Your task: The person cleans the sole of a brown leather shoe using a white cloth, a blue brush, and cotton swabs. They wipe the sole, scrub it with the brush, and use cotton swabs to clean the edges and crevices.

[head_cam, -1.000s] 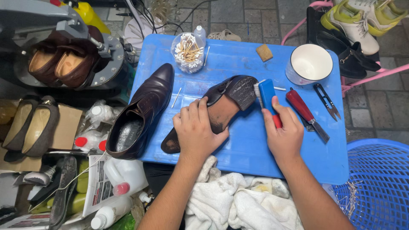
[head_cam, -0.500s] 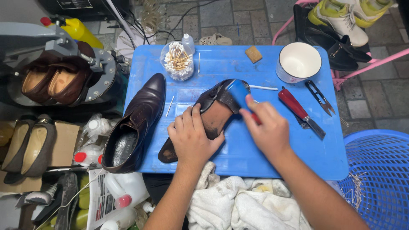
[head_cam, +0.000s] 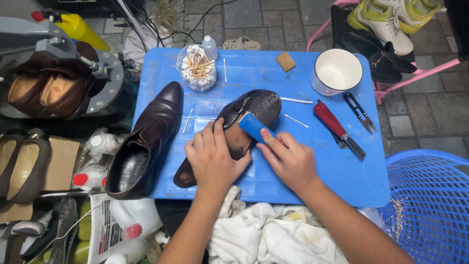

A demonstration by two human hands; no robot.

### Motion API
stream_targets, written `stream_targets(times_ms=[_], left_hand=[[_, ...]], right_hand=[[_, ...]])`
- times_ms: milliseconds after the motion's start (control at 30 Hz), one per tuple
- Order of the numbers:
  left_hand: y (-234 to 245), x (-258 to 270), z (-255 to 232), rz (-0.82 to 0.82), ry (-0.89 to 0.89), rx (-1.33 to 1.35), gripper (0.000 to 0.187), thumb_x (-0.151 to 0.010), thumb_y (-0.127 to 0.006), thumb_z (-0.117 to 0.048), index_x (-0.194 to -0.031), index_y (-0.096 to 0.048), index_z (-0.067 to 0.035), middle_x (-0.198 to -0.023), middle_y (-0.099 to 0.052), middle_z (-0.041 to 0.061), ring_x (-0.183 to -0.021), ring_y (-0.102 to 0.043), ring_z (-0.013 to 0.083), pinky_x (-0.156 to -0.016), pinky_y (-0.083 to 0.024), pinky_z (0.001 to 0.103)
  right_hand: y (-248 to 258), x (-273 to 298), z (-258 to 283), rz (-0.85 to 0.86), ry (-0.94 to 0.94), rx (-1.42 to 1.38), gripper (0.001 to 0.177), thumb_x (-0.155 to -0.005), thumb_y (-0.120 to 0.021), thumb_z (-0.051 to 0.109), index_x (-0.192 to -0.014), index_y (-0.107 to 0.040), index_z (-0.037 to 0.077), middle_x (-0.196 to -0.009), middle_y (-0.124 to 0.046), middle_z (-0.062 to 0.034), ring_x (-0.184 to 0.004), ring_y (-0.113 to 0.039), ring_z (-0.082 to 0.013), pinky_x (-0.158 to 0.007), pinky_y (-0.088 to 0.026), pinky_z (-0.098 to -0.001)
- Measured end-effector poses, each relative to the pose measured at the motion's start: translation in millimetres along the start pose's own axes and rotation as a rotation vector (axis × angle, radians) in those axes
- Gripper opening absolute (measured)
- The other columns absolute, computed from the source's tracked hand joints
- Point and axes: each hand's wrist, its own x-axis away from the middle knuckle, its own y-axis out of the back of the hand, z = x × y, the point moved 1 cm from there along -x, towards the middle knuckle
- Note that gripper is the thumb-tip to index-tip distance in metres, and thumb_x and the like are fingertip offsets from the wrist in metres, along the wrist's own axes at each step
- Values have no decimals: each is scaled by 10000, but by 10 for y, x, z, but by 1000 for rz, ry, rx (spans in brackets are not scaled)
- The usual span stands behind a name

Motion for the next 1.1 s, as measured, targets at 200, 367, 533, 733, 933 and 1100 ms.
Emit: stream_targets(times_ms=[200, 367, 533, 733, 933, 1100], left_hand=[[8, 11, 1, 35, 19, -24, 929, -604, -837, -517, -1330, -586, 5, -1257, -615, 160, -1056, -565, 317, -895, -380, 476], [13, 6, 3, 15, -11, -19, 928, -611, -838, -514, -1334, -578, 6, -1263, -610, 169, -1066, -566, 319, -914, -382, 478], [-10, -9, -16, 8, -1, -16, 915, -607, -843, -497, -1332, -583, -1, -1257, -615, 166, -1066, -568, 325, -911, -382, 478], [18, 19, -34, 18, 25, -13, 895, -601, -855, -495, -1308, -597, -12, -1218, -618, 152, -1049, -566, 325, -918, -384, 476], [31, -17, -35, 19, -3, -36, 908, -599, -851, -513, -1310, -604, -4, -1217, -622, 155, -1036, -569, 319, -914, -385, 469], [41, -26, -37, 8, 0, -39, 905, -610, -844, -526, -1309, -603, -5, -1222, -624, 154, -1033, -574, 323, -914, -385, 466]], right_hand=[[-6, -124, -117, -129, -160, 16, 370, -911, -841, 135, -1242, -719, 22, -849, -649, -121, -688, -637, -273, -617, -505, -375], [-12, -98, -232, -116, -124, -31, 319, -947, -827, 150, -1221, -698, 47, -912, -678, -124, -731, -670, -262, -671, -532, -374], [-69, 25, -183, -56, -91, -1, 401, -888, -823, 170, -1253, -711, 47, -784, -613, -130, -623, -626, -291, -575, -509, -403], [-51, 17, -235, -92, -214, 8, 392, -929, -808, 184, -1282, -694, 57, -844, -627, -107, -626, -624, -284, -556, -498, -397], [-40, 13, -204, -93, -186, -39, 402, -916, -806, 180, -1284, -687, 71, -848, -632, -95, -629, -631, -271, -554, -502, -396], [-155, 51, 11, -45, -150, -65, 433, -872, -831, 190, -1274, -713, 83, -760, -618, -108, -588, -626, -279, -545, -505, -403]])
